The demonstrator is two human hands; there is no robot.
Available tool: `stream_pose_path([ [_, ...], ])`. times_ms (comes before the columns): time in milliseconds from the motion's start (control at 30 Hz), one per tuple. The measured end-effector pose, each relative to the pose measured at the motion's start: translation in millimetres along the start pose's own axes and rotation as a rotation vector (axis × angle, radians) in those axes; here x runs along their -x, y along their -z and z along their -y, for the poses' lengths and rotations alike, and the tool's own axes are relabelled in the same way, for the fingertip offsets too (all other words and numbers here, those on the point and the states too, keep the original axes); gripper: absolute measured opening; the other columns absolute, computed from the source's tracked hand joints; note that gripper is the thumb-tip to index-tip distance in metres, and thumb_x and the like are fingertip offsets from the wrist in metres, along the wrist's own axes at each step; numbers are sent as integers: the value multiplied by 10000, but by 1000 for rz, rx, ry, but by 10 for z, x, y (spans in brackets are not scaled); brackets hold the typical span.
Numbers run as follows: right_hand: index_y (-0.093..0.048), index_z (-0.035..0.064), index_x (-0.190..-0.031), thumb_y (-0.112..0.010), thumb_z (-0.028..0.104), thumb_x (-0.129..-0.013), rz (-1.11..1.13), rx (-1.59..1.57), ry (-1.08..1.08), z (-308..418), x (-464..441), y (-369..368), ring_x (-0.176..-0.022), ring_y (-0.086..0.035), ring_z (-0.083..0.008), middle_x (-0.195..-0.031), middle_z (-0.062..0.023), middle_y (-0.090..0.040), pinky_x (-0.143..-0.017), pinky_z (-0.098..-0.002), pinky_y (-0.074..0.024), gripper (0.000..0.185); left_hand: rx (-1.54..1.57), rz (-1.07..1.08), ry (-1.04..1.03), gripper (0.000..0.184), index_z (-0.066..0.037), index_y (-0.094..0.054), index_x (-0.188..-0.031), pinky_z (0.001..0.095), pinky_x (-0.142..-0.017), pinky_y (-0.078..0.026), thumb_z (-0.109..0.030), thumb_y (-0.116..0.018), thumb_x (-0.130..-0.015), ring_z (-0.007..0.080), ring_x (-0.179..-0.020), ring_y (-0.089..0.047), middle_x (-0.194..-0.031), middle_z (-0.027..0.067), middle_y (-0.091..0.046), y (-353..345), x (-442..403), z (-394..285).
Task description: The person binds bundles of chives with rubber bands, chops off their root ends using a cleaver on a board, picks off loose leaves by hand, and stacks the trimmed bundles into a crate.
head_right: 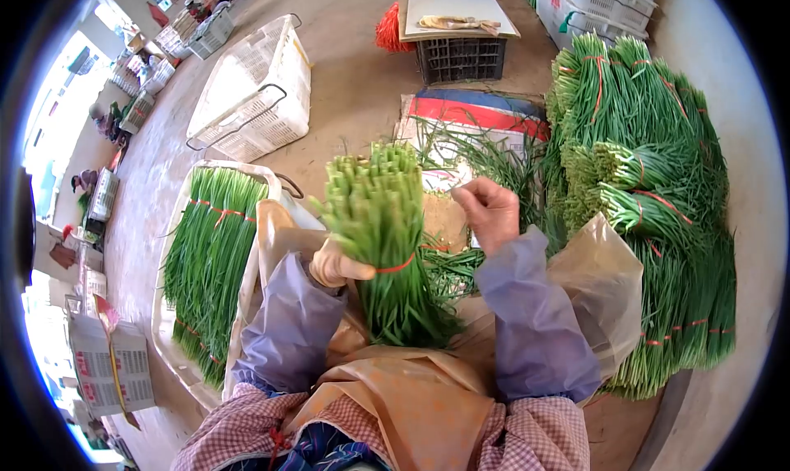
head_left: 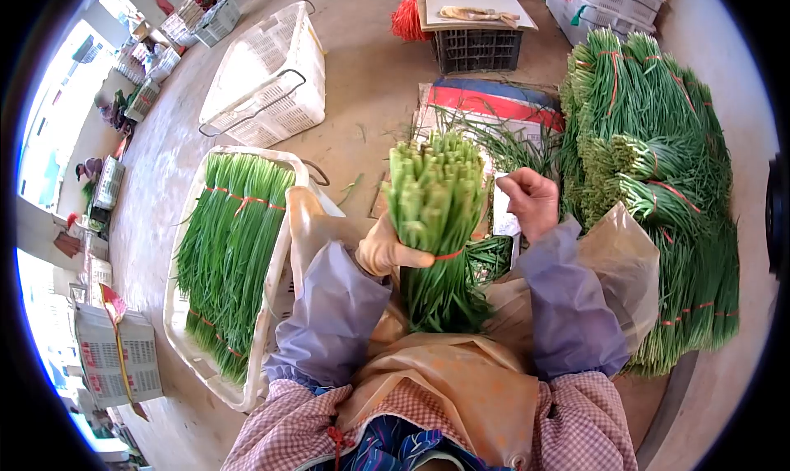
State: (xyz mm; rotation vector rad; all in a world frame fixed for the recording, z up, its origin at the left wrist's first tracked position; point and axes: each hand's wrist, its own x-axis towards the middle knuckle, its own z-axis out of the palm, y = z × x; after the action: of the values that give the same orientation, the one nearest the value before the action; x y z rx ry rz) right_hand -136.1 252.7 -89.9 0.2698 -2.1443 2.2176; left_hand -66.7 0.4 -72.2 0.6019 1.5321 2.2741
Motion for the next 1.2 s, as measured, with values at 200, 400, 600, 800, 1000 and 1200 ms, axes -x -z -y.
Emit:
stream_pose_path([
  [200, -597, 30, -1144, -546, 69, -981, 217, -361, -169, 528, -18, 303, -562, -479, -83, -703, 6, -529, -585, -264, -485, 175, -76, -305, 47, 1062, -8, -351, -1465, 353, -1081, -431, -169, -960, -610, 197, -1247, -550, -1372, 89, -572, -264, -56, -2],
  [400, -652, -7, -1108, -594, -26, -944, -34, -117, 23, -179, -19, 329, -733, -580, -99, -861, -47, -635, -733, -269, -514, 175, -447, -333, 120, 1025, 23, -395, -1407, 343, -1016, -485, -170, -961, -575, 182, -1165, -594, -1295, 108, -616, -231, -43, 18],
  [600, -652, -45, -951, -621, 27, -935, 126, -81, 385, 995, 89, 1, -762, -614, -143, -867, -94, -648, -708, -294, -506, 80, 434, -254, 310, 1086, 25, -327, -1437, 336, -1065, -451, -175, -968, -584, 165, -1245, -529, -1377, 96, -542, -303, -48, 32],
  [800, -628, -16, -1018, -675, -52, -777, 542, 501, 528, 1335, -49, -60, -904, -632, -285, -1019, -143, -606, -787, -356, -502, 249, -228, -209, 247, 1022, 31, -388, -1386, 321, -996, -498, -181, -971, -574, 159, -1153, -591, -1254, 93, -621, -371, -35, -88],
  [1000, -626, -2, -1031, -649, -43, -733, 695, 644, 447, 1361, -45, 58, -921, -595, -347, -973, -146, -565, -803, -395, -486, 302, -630, -183, 204, 853, -5, -531, -1265, 344, -915, -533, -246, -951, -561, 222, -1032, -668, -1089, 122, -688, -350, -7, -24],
  [1200, -614, 21, -989, -641, -92, -725, 633, 760, 557, 1176, 6, 43, -821, -598, -343, -901, -132, -535, -686, -404, -482, 289, -585, -165, 220, 835, -11, -565, -1249, 360, -905, -535, -258, -951, -552, 236, -1006, -684, -1060, 138, -707, -315, 10, 96],
])
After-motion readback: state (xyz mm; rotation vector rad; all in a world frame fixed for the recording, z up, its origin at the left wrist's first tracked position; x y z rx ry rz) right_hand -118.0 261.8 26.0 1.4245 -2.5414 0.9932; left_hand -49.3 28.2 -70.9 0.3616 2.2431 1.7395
